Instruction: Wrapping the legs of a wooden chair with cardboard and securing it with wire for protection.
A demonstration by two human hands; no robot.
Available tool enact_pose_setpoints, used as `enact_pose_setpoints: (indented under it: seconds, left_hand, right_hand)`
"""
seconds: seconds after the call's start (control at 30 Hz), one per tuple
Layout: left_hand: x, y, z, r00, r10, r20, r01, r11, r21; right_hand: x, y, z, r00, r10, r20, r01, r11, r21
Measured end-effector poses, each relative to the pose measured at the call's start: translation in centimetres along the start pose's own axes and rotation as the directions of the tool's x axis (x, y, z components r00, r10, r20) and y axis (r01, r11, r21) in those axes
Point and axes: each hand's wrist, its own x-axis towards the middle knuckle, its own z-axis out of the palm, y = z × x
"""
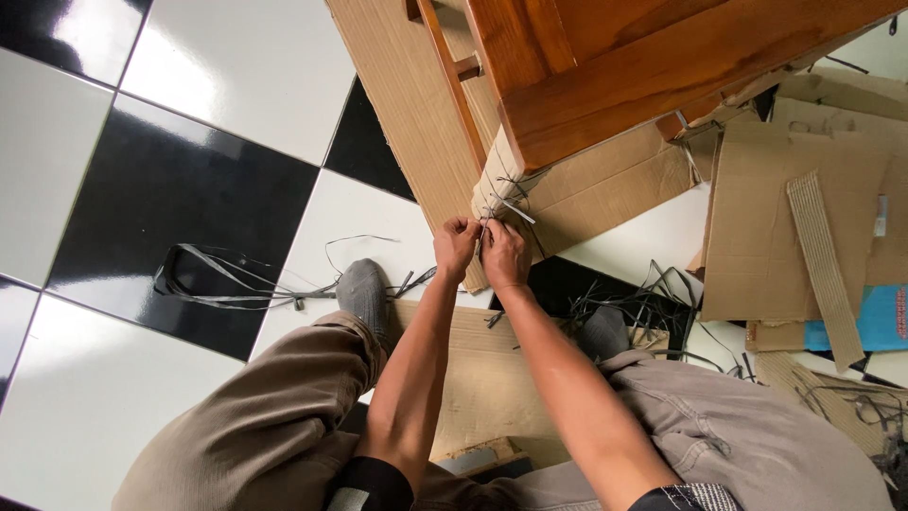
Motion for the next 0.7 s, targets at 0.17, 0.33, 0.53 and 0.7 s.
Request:
enact_pose_setpoints:
  seconds: [0.17,0.33,0.53,0.7]
  left_hand:
    - [0.5,-0.5,0.4,1.000,0.012,0.001,-0.012,1.000,0.011]
    - [-0.2,-0.4,0.3,1.000,0.003,0.007,-0.003,1.000,-0.019]
    - [-1.1,0.2,-0.8,0.999,0.028,0.045,-0.026,0.999,-0.044]
    - [-3.0,1.4,-1.7,0.994,0.074,0.077,-0.069,0.996,-0.058]
  right_hand:
    - [0.0,1.1,0.5,0.999,-0.010,0.050,0.010,1.000,-0.013]
    - [-0.3,3.2,1.8,0.994,-0.058,0.087,0.060,0.998,-0.023]
    - [-0.7,3.3,2.6,0.997,-0.020,0.071,0.023,0.999,-0.032]
    - [-0.8,2.9,2.6,0.996,0.070,0.052,-0.072,0.996,0.045]
